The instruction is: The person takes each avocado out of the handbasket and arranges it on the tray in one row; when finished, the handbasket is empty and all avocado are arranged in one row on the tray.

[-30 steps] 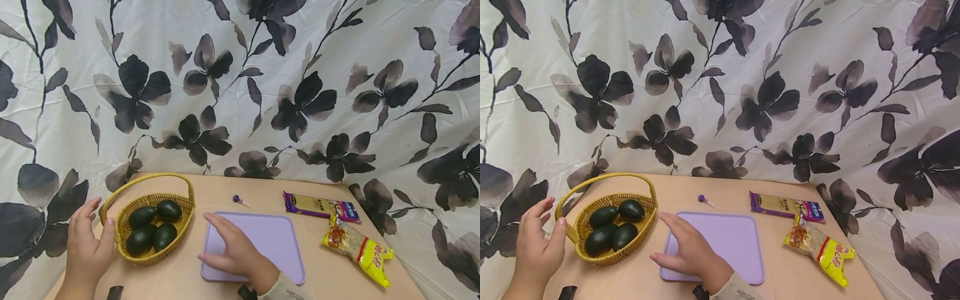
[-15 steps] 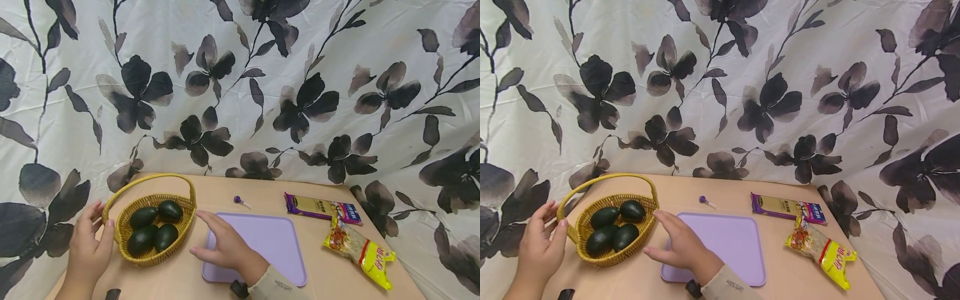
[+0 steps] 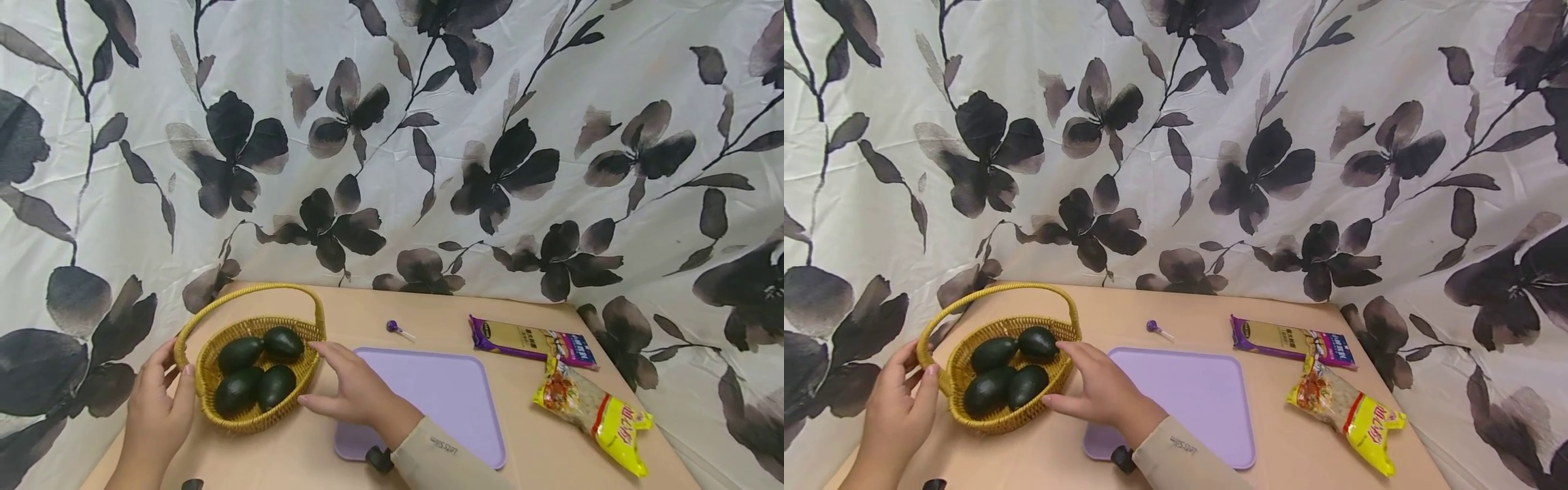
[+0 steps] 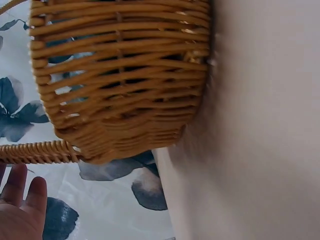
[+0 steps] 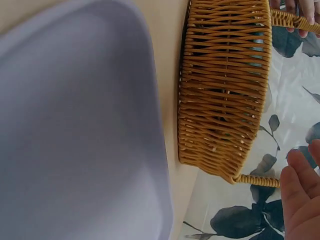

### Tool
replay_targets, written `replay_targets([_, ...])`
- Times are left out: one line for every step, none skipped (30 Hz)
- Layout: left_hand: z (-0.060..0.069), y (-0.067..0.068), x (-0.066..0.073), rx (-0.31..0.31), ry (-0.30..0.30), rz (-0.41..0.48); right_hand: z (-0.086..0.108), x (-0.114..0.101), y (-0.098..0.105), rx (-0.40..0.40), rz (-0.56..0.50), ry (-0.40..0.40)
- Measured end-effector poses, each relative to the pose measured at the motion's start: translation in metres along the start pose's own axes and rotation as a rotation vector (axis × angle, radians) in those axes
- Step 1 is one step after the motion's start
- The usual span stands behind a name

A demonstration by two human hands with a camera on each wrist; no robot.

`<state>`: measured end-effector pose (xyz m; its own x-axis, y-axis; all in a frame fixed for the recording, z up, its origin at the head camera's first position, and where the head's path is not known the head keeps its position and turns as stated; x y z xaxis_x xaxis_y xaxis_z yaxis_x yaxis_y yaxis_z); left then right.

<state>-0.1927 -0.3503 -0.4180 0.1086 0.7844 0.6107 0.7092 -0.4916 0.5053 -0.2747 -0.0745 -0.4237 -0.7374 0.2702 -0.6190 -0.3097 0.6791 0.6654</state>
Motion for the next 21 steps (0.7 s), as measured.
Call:
replay_targets([0.001, -0.001, -0.001, -0.001, 0.004, -0.01, -0.002, 0.001, -0.002, -0.007, -0.001, -0.007])
replay_targets([0.001, -0.001, -0.003, -0.003, 0.009, -0.022, -0.004, 0.001, -0.004, -0.013, -0.002, -0.013])
replay_targets([0.001, -0.001, -0.004, -0.006, 0.013, -0.035, -0.006, 0.002, -0.006, -0.019, -0.001, -0.018])
replay_targets([0.001, -0.002, -0.005, -0.008, 0.017, -0.045, -0.008, 0.002, -0.008, -0.027, 0.002, -0.024])
replay_targets([0.001, -0.002, -0.006, -0.01, 0.021, -0.051, -0.01, 0.002, -0.011, -0.035, 0.005, -0.027])
replay_targets([0.002, -0.002, -0.006, -0.012, 0.025, -0.057, -0.012, 0.002, -0.013, -0.044, 0.007, -0.032])
replay_targets([0.001, -0.002, -0.007, -0.015, 0.029, -0.062, -0.014, 0.002, -0.014, -0.05, 0.015, -0.036])
replay_targets([0.001, -0.002, -0.007, -0.018, 0.03, -0.065, -0.016, 0.002, -0.016, -0.058, 0.025, -0.037])
replay_targets([0.001, -0.003, -0.008, -0.02, 0.032, -0.065, -0.018, 0.001, -0.018, -0.068, 0.036, -0.038])
replay_targets([0.001, -0.003, -0.008, -0.023, 0.035, -0.064, -0.02, 0.0, -0.02, -0.077, 0.045, -0.037])
replay_targets([0.001, -0.004, -0.009, -0.026, 0.038, -0.063, -0.022, 0.0, -0.021, -0.088, 0.055, -0.038])
replay_targets([0.001, -0.004, -0.01, -0.027, 0.04, -0.058, -0.024, -0.001, -0.023, -0.099, 0.065, -0.041])
replay_targets([0.001, -0.004, -0.01, -0.027, 0.04, -0.052, -0.025, -0.002, -0.025, -0.11, 0.077, -0.045])
replay_targets([0.002, -0.005, -0.011, -0.029, 0.041, -0.048, -0.027, -0.002, -0.027, -0.123, 0.085, -0.049])
replay_targets([0.002, -0.005, -0.012, -0.03, 0.043, -0.043, -0.029, -0.002, -0.029, -0.135, 0.097, -0.054])
replay_targets([0.002, -0.005, -0.012, -0.031, 0.044, -0.039, -0.031, -0.003, -0.03, -0.147, 0.107, -0.058])
replay_targets([0.002, -0.005, -0.013, -0.033, 0.044, -0.033, -0.033, -0.003, -0.032, -0.159, 0.118, -0.063])
replay_targets([0.003, -0.006, -0.013, -0.034, 0.045, -0.026, -0.035, -0.003, -0.034, -0.169, 0.129, -0.065])
replay_targets([0.003, -0.006, -0.013, -0.036, 0.046, -0.023, -0.037, -0.003, -0.036, -0.178, 0.14, -0.069])
replay_targets([0.003, -0.006, -0.014, -0.038, 0.048, -0.021, -0.039, -0.003, -0.037, -0.186, 0.151, -0.071])
replay_targets([0.003, -0.006, -0.014, -0.039, 0.048, -0.018, -0.04, -0.003, -0.039, -0.193, 0.165, -0.073])
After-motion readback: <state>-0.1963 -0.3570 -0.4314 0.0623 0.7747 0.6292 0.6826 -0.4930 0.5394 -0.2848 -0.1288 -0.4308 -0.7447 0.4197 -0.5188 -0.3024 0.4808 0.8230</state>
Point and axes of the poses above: each hand's wrist, its own z-axis away from the middle knuckle, its own y-axis out of the back of the hand, x = y × z, the point moved 8 cm from there along -z, towards the middle knuckle, and after that the axes turned 8 degrees about -z, right-handed, at the moved point
